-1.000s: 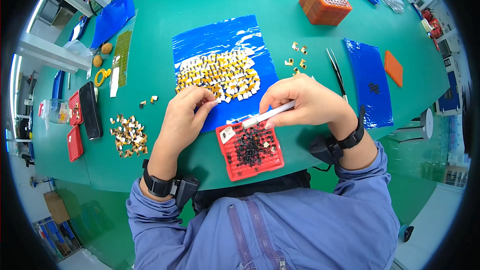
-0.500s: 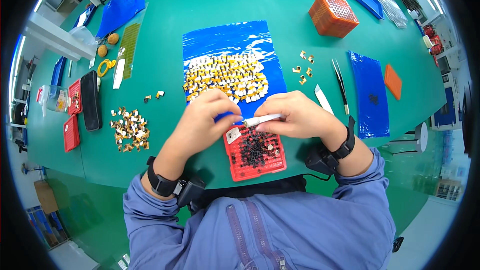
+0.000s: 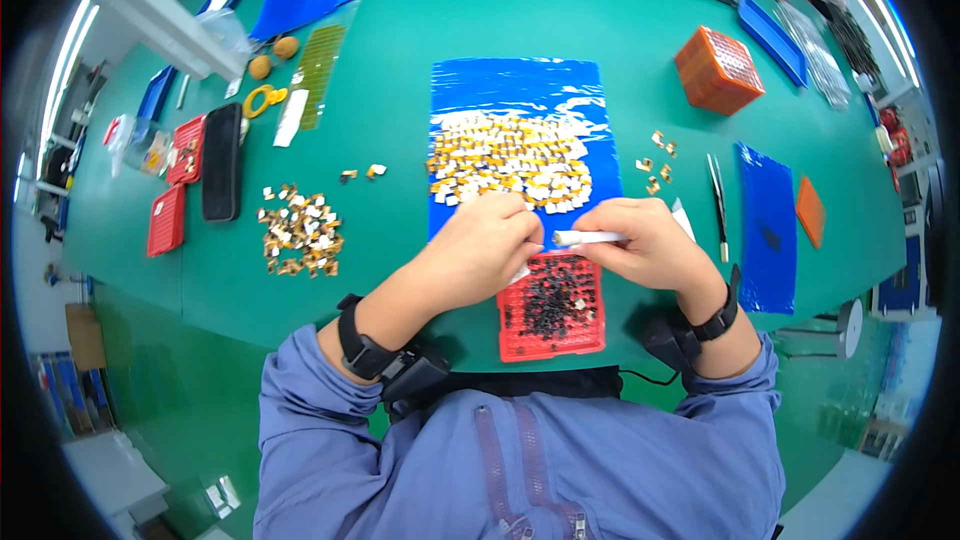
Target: The person uses a white pen-like tool to pick up small electronic components from a red tray and place them onto a blue sheet. The person repeatedly picks up components and arranges them in rows on the sheet.
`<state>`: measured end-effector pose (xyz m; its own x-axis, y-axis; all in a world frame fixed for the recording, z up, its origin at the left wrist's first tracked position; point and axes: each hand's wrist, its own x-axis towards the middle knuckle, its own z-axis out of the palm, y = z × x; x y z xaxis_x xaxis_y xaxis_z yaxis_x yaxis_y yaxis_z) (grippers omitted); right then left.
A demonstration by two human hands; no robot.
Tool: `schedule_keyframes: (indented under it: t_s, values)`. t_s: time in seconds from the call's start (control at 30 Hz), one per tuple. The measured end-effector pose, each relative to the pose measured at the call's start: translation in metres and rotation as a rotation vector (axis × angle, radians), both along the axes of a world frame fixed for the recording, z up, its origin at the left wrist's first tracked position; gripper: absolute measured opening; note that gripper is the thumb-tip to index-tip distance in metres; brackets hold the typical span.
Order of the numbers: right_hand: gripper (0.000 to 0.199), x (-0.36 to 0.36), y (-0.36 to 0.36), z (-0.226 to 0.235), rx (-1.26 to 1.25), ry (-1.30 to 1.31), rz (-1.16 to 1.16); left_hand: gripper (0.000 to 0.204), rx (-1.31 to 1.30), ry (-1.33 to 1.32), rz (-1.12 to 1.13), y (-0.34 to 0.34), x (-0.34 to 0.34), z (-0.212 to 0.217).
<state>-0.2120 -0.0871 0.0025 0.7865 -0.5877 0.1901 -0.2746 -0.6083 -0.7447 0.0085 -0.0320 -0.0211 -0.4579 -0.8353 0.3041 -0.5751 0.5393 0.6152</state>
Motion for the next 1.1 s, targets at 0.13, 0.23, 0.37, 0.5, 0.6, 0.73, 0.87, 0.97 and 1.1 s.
schedule_keyframes:
  t_s: [0.13,0.23,0.37,0.5,0.6,0.73,0.87,0.97,1.1]
  values:
    - [0.015,0.001,0.001,0.003,0.006,0.007,-0.043,0.009,-0.078,0.078,0.065,0.002,0.000,0.003]
    - [0.015,-0.001,-0.001,0.010,0.006,-0.002,-0.088,0.008,0.000,0.162,-0.086,0.007,0.001,0.011]
    - [0.011,-0.007,-0.006,0.014,0.039,-0.014,-0.193,0.008,0.088,0.203,-0.163,0.015,0.007,0.019]
    - [0.011,-0.013,-0.014,0.012,0.040,-0.037,-0.232,0.010,0.005,0.277,0.121,0.012,0.037,0.035]
    - [0.011,-0.012,-0.013,0.010,0.075,-0.083,-0.227,0.010,-0.079,0.101,0.476,0.019,0.087,0.044]
    - [0.015,-0.013,-0.009,0.019,0.142,-0.027,-0.173,0.020,0.171,-0.206,0.778,0.033,0.155,0.045]
    - [0.018,-0.013,-0.006,0.023,0.169,-0.026,-0.163,0.018,0.356,-0.299,0.774,0.034,0.178,0.034]
    - [0.018,-0.014,-0.003,0.027,0.163,-0.028,-0.148,0.016,0.349,-0.325,0.689,0.029,0.177,0.030]
    - [0.018,-0.015,-0.004,0.021,0.127,-0.065,-0.108,0.018,0.272,-0.334,0.659,0.028,0.170,0.029]
